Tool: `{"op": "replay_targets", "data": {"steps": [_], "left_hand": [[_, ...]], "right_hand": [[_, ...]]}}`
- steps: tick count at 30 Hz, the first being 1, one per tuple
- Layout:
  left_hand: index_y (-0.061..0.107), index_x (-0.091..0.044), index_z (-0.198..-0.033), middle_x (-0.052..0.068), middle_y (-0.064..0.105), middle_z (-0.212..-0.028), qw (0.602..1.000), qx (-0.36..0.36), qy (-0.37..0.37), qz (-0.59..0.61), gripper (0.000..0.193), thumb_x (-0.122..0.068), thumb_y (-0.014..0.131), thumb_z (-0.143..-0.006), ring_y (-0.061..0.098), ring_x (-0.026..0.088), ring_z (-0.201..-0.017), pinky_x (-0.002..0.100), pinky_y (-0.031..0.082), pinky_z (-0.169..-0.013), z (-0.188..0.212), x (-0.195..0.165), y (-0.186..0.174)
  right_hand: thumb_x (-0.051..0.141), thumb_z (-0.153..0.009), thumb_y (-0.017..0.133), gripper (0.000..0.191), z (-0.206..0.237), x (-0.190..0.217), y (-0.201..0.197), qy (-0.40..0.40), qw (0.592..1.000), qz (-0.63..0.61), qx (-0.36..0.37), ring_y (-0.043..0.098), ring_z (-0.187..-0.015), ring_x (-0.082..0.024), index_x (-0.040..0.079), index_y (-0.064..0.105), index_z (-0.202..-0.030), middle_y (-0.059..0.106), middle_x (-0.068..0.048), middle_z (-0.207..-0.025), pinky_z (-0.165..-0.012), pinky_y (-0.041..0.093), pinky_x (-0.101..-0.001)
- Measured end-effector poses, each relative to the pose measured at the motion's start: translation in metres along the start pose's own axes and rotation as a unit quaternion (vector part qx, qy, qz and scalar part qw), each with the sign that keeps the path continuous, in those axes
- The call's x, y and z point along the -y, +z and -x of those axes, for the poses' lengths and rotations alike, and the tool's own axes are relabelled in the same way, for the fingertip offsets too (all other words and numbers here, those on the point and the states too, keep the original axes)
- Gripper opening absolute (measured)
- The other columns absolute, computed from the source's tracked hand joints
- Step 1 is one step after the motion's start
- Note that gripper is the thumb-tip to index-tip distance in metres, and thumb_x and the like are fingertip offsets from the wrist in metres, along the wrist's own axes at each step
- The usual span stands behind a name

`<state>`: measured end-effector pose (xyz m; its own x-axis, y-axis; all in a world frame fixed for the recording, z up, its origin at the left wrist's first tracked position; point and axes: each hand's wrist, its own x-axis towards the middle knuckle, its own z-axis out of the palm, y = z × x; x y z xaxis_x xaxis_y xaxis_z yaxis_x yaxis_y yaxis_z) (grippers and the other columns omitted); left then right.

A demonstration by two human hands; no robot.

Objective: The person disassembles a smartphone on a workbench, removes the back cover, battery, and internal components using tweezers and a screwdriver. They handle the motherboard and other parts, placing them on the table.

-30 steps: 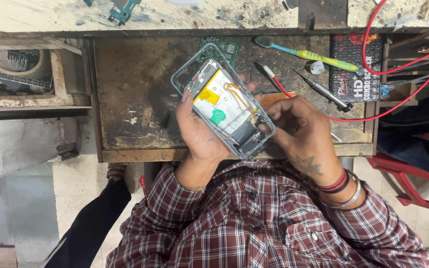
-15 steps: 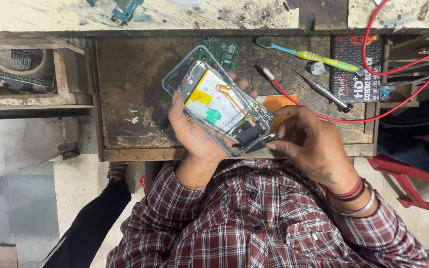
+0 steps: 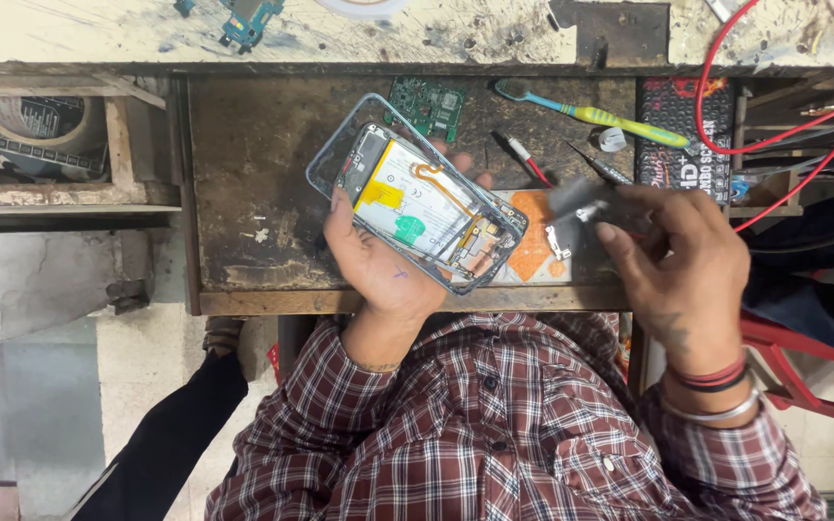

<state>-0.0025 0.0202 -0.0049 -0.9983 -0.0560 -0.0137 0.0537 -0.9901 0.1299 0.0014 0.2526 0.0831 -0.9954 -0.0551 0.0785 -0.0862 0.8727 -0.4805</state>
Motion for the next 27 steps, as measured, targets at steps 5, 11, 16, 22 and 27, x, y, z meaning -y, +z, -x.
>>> {"op": "replay_targets", "data": {"steps": [5,11,16,22,27], "left_hand": [[0.049,-0.003,-0.152,0.018,0.057,-0.139,1.0,0.0,-0.009,-0.012,0.072,-0.06,0.036,-0.109,0.058,0.037,-0.13,0.064,0.044,-0.117,0.003,0.002,0.001],[0.045,-0.002,-0.155,0.02,0.055,-0.146,0.999,-0.012,-0.026,-0.043,0.078,-0.062,0.035,-0.106,0.056,0.039,-0.137,0.062,0.045,-0.119,0.005,0.001,0.001],[0.046,-0.002,-0.155,0.023,0.058,-0.143,0.998,0.039,-0.021,-0.054,0.094,-0.078,0.026,-0.102,0.058,0.039,-0.134,0.058,0.046,-0.118,0.005,0.001,-0.004],[0.046,0.0,-0.153,0.021,0.057,-0.142,0.999,-0.002,-0.027,-0.028,0.093,-0.076,0.022,-0.105,0.057,0.04,-0.133,0.056,0.047,-0.112,0.004,0.001,-0.007],[0.045,-0.003,-0.152,0.021,0.057,-0.144,0.998,-0.025,-0.045,-0.042,0.099,-0.082,0.023,-0.096,0.055,0.039,-0.133,0.062,0.048,-0.114,0.001,0.0,-0.004]], "right_hand": [[0.013,-0.089,0.081,0.03,-0.002,0.032,0.015,-0.069,0.98,-0.17,0.075,0.071,-0.075,-0.01,0.001,0.071,-0.114,0.074,-0.006,-0.092,-0.068,0.056,-0.0248],[0.008,-0.087,0.079,0.028,-0.007,0.037,0.036,0.019,0.941,-0.298,0.157,0.071,-0.078,-0.009,-0.001,0.071,-0.112,0.075,-0.003,-0.091,-0.068,0.058,-0.0253],[0.002,-0.092,0.07,0.023,0.0,0.015,0.038,0.143,0.831,-0.5,0.198,0.071,-0.082,-0.011,-0.003,0.067,-0.114,0.074,-0.005,-0.095,-0.072,0.062,-0.0261],[0.002,-0.094,0.072,0.022,0.006,-0.006,0.028,0.146,0.825,-0.512,0.189,0.066,-0.074,-0.01,-0.003,0.069,-0.115,0.071,-0.006,-0.091,-0.066,0.057,-0.0244],[0.0,-0.093,0.07,0.021,0.01,-0.013,0.025,0.143,0.799,-0.547,0.205,0.067,-0.075,-0.012,-0.005,0.069,-0.114,0.074,-0.009,-0.095,-0.067,0.056,-0.0254]]}}
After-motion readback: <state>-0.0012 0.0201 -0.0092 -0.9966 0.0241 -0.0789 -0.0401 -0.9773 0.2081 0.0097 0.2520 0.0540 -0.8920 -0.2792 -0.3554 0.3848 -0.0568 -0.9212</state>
